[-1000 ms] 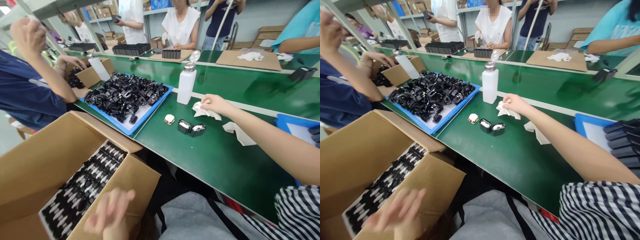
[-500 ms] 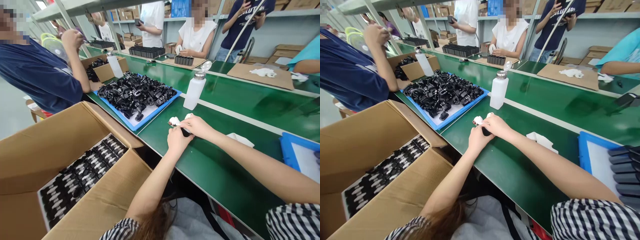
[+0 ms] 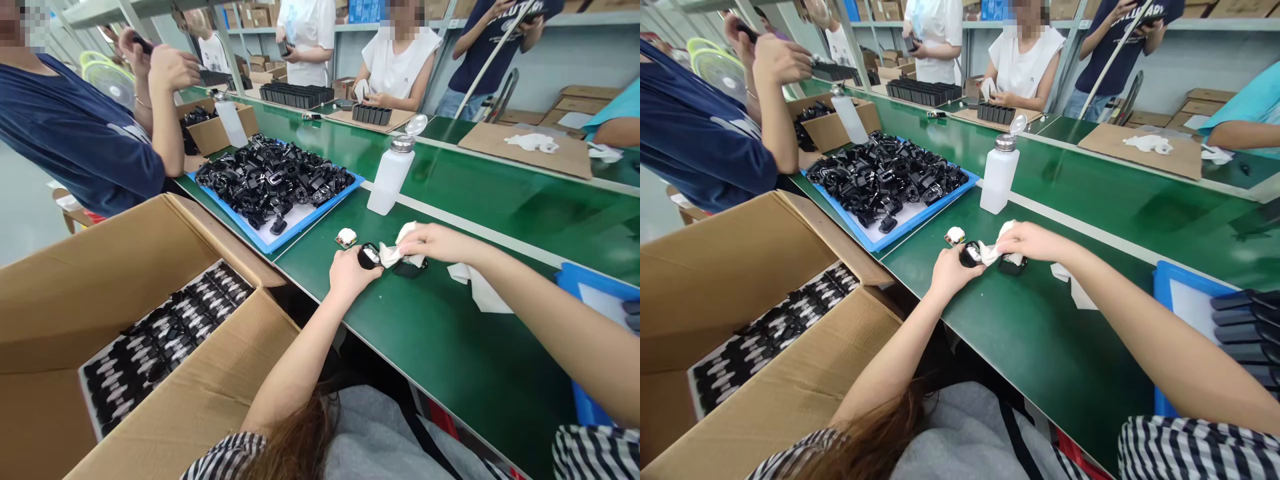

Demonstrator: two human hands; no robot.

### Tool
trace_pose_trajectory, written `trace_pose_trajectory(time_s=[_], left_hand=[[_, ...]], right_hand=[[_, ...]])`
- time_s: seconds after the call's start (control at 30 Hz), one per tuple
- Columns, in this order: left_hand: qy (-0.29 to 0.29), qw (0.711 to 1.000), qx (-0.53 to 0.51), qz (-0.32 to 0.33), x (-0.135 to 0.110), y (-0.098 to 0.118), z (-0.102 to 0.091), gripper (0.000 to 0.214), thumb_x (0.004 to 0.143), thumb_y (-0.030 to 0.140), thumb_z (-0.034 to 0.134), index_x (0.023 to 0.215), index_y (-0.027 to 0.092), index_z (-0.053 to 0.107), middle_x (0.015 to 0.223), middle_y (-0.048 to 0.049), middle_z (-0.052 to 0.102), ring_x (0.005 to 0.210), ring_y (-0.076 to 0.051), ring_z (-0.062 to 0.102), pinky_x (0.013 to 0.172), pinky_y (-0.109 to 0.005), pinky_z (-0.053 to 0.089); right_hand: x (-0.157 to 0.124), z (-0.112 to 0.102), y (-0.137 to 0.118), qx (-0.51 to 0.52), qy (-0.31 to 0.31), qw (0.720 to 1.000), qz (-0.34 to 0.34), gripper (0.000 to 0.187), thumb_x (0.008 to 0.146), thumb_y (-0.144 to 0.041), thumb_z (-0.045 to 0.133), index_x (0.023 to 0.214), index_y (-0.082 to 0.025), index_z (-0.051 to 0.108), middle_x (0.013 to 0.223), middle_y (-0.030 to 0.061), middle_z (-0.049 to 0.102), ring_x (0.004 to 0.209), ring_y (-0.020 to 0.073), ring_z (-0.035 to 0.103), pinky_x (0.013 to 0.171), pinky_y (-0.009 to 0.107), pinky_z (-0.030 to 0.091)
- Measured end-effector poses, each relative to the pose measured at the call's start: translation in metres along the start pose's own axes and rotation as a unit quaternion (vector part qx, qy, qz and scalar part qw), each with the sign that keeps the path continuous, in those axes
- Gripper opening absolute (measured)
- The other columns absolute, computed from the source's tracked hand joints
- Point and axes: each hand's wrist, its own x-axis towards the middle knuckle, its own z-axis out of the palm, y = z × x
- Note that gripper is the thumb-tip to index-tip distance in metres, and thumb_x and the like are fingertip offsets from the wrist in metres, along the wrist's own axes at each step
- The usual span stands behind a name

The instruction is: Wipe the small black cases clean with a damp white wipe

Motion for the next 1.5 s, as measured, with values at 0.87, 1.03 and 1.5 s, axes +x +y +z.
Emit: trace_pose_trajectory(time_s=[0.87, 1.03, 1.5], left_hand=[[-0.123, 0.987, -0.100, 0.022, -0.018, 0.040, 0.026, 0.056, 0.056, 0.027, 0.060, 0.105, 0.015, 0.035, 0.089, -0.0060, 0.057, 0.082, -0.019, 0.052, 0.067, -0.028, 0.041], [-0.118, 0.987, -0.096, 0.051, -0.021, 0.040, 0.028, 0.050, 0.059, 0.024, 0.056, 0.104, 0.017, 0.037, 0.086, -0.0038, 0.058, 0.087, -0.019, 0.049, 0.069, -0.028, 0.041], [-0.081, 0.995, 0.030, 0.057, -0.044, 0.036, 0.008, 0.036, 0.065, 0.025, 0.048, 0.100, 0.016, 0.044, 0.070, -0.0077, 0.055, 0.077, -0.023, 0.049, 0.061, -0.031, 0.043]], right_hand=[[-0.041, 0.042, 0.003, -0.047, 0.199, 0.976, 0.069, 0.030, 0.070, -0.036, 0.038, 0.080, -0.020, 0.061, 0.081, 0.0012, 0.060, 0.073, 0.0182, 0.051, 0.063, 0.028, 0.040], [-0.062, 0.050, 0.012, -0.068, 0.209, 0.973, 0.072, 0.035, 0.071, -0.038, 0.034, 0.083, -0.019, 0.062, 0.076, 0.0020, 0.061, 0.062, 0.0176, 0.047, 0.059, 0.030, 0.040], [-0.059, 0.008, 0.009, 0.061, -0.031, 0.992, 0.110, 0.040, 0.063, -0.058, 0.043, 0.077, -0.026, 0.063, 0.076, 0.0054, 0.059, 0.069, 0.0215, 0.054, 0.061, 0.030, 0.043]])
